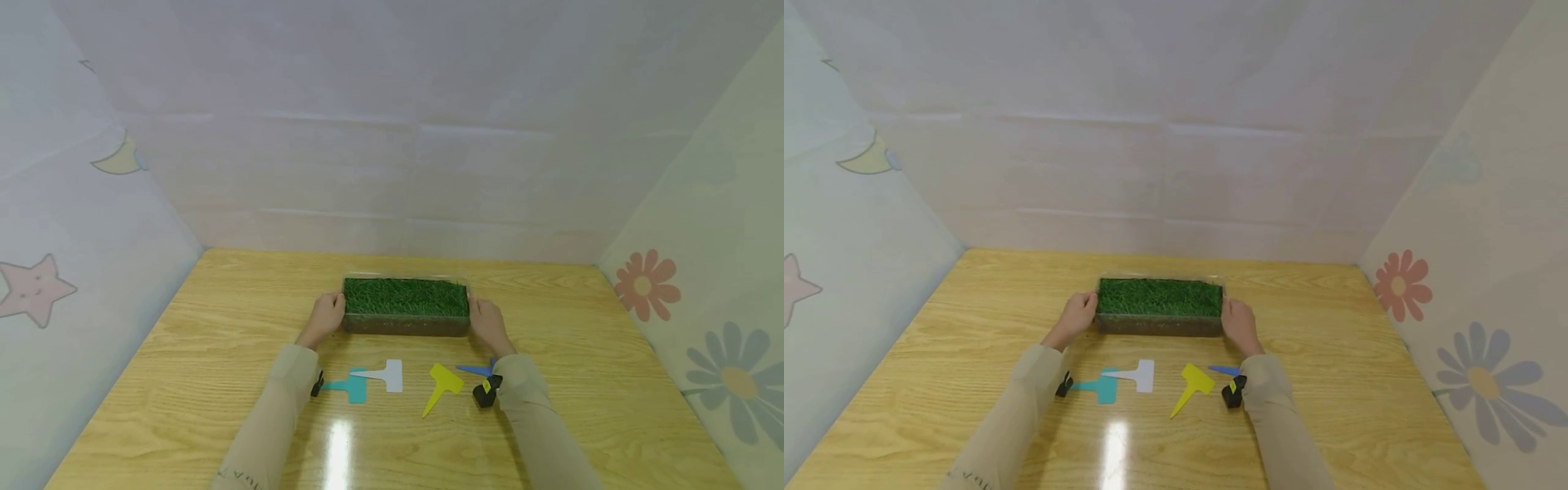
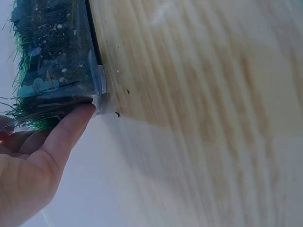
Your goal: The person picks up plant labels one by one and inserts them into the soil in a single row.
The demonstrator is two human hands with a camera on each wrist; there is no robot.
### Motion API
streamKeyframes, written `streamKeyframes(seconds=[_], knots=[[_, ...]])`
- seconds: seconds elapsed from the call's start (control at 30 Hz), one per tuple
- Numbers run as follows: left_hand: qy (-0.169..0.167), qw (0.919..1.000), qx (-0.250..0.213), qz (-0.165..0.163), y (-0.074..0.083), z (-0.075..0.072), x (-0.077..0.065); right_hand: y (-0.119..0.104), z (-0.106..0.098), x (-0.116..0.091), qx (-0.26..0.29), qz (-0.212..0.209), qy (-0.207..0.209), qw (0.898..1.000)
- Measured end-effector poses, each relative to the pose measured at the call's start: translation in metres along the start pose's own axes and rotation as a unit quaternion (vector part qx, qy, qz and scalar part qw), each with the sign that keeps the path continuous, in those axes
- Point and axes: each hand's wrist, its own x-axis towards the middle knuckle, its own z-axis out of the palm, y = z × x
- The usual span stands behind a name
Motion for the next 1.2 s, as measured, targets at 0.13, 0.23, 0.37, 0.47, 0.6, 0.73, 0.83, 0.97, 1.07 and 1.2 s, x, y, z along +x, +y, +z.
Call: streamKeyframes(seconds=[0.13, 0.23, 0.37, 0.47, 0.6, 0.73, 0.83, 0.97, 1.07, 1.2], knots=[[-0.003, 0.9999, -0.01, 0.0, -0.0014, -0.0004, 0.0001, -0.0011, 0.0001, -0.0016, 0.003, -0.001, -0.004, 1.0], [-0.005, 0.9999, -0.013, -0.002, -0.0018, -0.0013, 0.0001, -0.0032, -0.0003, -0.0027, 0.006, 0.002, -0.006, 1.0], [-0.001, 0.9999, -0.012, -0.002, -0.0003, -0.0022, 0.0015, -0.0051, -0.0007, -0.0032, 0.01, 0.008, -0.003, 1.0], [-0.002, 0.9999, -0.013, -0.002, 0.0009, -0.0025, 0.0032, -0.0051, -0.0007, -0.0035, 0.008, 0.011, -0.001, 1.0], [-0.002, 0.9999, -0.017, -0.004, 0.0018, -0.003, 0.0039, -0.0037, -0.0004, -0.0037, 0.007, 0.014, 0.004, 1.0], [0.002, 0.9999, -0.016, -0.004, 0.002, -0.0031, 0.0037, -0.0028, 0.0002, -0.0035, 0.008, 0.016, 0.006, 1.0], [0.001, 0.9999, -0.016, -0.002, 0.0022, -0.0027, 0.0037, -0.003, 0.0003, -0.0039, 0.008, 0.016, 0.005, 1.0], [0.002, 0.9998, -0.022, -0.001, 0.0027, -0.0023, 0.0025, -0.0043, 0.0, -0.0053, 0.008, 0.015, 0.009, 1.0], [0.002, 0.9998, -0.02, -0.003, 0.0026, -0.0021, 0.0012, -0.0054, -0.0005, -0.007, 0.004, 0.016, 0.007, 1.0], [0.003, 0.9999, -0.015, -0.006, 0.0015, -0.0021, -0.0008, -0.0055, -0.0003, -0.0092, -0.005, 0.02, 0.005, 1.0]])
